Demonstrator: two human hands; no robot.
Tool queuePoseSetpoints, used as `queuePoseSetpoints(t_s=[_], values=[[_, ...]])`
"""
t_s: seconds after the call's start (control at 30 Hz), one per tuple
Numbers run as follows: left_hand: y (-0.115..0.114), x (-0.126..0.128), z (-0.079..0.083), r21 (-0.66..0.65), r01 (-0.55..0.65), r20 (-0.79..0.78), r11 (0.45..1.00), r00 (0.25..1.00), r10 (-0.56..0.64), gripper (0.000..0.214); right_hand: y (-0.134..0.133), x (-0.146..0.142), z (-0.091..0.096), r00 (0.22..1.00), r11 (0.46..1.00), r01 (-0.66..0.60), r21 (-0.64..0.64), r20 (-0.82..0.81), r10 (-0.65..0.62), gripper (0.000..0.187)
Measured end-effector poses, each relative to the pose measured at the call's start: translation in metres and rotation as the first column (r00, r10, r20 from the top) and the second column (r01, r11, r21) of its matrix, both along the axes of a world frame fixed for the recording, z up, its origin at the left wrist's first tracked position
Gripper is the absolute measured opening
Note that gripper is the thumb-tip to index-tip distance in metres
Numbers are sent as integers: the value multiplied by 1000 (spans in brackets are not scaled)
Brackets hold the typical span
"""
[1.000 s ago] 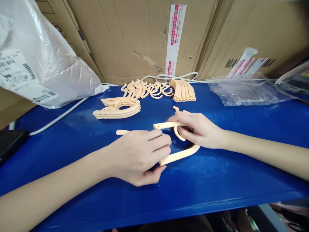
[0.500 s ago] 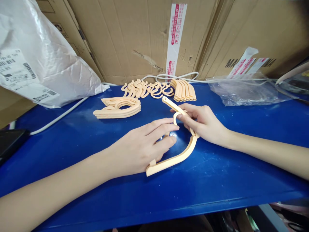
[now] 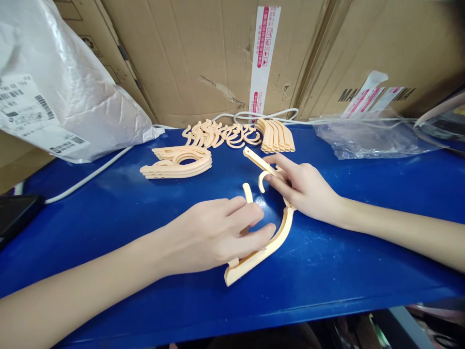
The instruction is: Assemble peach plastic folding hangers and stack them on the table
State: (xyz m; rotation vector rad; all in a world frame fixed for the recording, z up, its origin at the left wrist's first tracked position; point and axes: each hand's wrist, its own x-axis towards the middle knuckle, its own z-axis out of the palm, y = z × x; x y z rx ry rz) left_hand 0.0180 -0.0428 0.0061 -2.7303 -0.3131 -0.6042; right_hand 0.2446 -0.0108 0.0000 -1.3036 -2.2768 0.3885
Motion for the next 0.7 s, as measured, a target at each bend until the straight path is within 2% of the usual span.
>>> queuePoseSetpoints(t_s=[0.1, 0.27, 0.4, 0.5, 0.7], values=[[-1, 0, -3, -22, -22, 46, 1000, 999, 23, 14, 0, 0, 0, 1000, 1000, 1, 5, 15, -1, 27], [0, -2, -6, 27, -47, 63, 999, 997, 46, 21, 1, 1, -1, 1000, 1000, -7, -17, -12, 7, 31], [2, -3, -6, -37, -32, 16, 999, 999, 33, 9, 1, 2, -2, 998, 999, -53, -8, -20, 53, 37], [2, -3, -7, -63, -21, 10, 998, 1000, 22, 10, 1, 1, -2, 998, 998, -65, 8, -13, 65, 37], [-1, -3, -9, 35, -26, 89, 999, 996, 23, 18, 1, 1, -2, 997, 997, -68, 20, -34, 69, 39]])
